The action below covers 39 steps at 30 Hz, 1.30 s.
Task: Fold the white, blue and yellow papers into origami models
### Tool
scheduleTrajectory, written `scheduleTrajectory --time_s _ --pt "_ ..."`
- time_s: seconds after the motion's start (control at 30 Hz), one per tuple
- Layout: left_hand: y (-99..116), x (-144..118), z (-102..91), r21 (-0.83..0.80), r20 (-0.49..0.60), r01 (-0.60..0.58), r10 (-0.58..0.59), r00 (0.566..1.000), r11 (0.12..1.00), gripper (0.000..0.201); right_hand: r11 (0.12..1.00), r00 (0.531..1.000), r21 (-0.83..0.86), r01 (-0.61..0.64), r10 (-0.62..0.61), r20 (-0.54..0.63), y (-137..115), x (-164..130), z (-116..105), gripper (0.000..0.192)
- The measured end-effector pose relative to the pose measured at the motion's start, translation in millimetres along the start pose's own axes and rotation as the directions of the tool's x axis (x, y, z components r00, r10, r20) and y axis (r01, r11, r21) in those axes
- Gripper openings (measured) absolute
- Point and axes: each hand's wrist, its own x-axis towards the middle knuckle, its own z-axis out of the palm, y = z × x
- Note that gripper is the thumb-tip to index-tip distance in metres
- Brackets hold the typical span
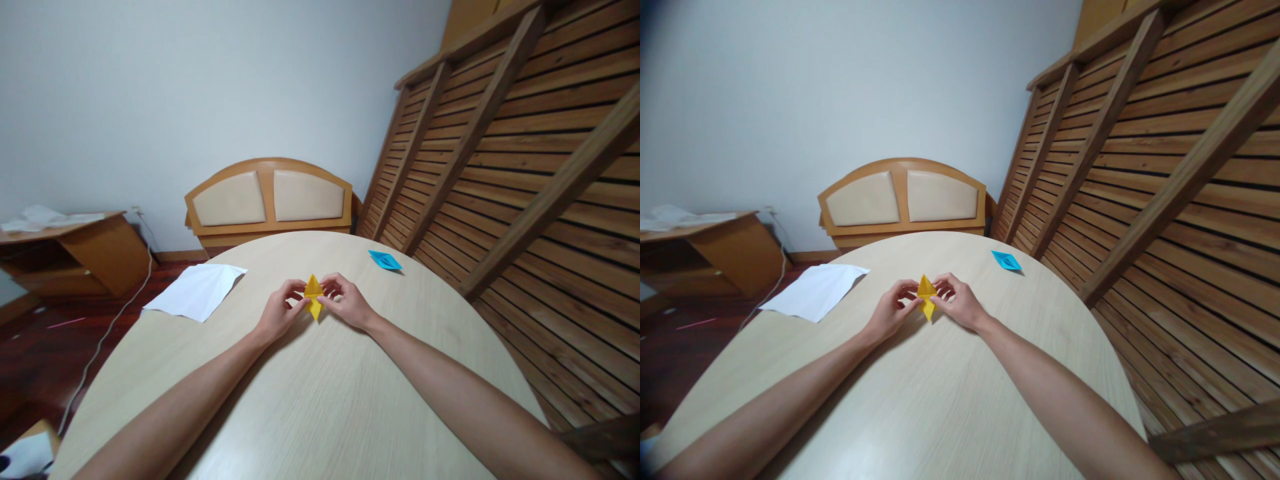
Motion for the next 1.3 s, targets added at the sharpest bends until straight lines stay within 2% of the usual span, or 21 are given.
scheduleTrajectory --time_s 0.33,0.57,1.0,1.3 --pt "3.1 -0.3 -1.0 -0.012 0.037 -0.054 0.054 0.998 0.998 0.043 1.000 1.000 -0.002 -0.010 0.010 0.008 3.0 -0.2 0.2 0.032" --pt "6.3 -0.1 -2.2 0.002 0.049 -0.052 0.052 0.997 0.999 0.046 1.000 1.000 -0.029 -0.004 0.005 0.026 1.0 -1.1 -0.8 0.042" --pt "5.0 -0.1 -1.4 -0.005 0.051 -0.061 0.061 0.997 0.998 0.039 0.999 0.999 -0.039 -0.014 0.016 0.044 -3.2 -0.9 -1.4 0.053" --pt "2.8 0.3 -0.1 0.006 0.041 0.001 -0.001 0.999 1.000 0.028 0.999 0.999 -0.042 0.002 0.000 0.038 -3.1 -1.5 -0.5 0.041"
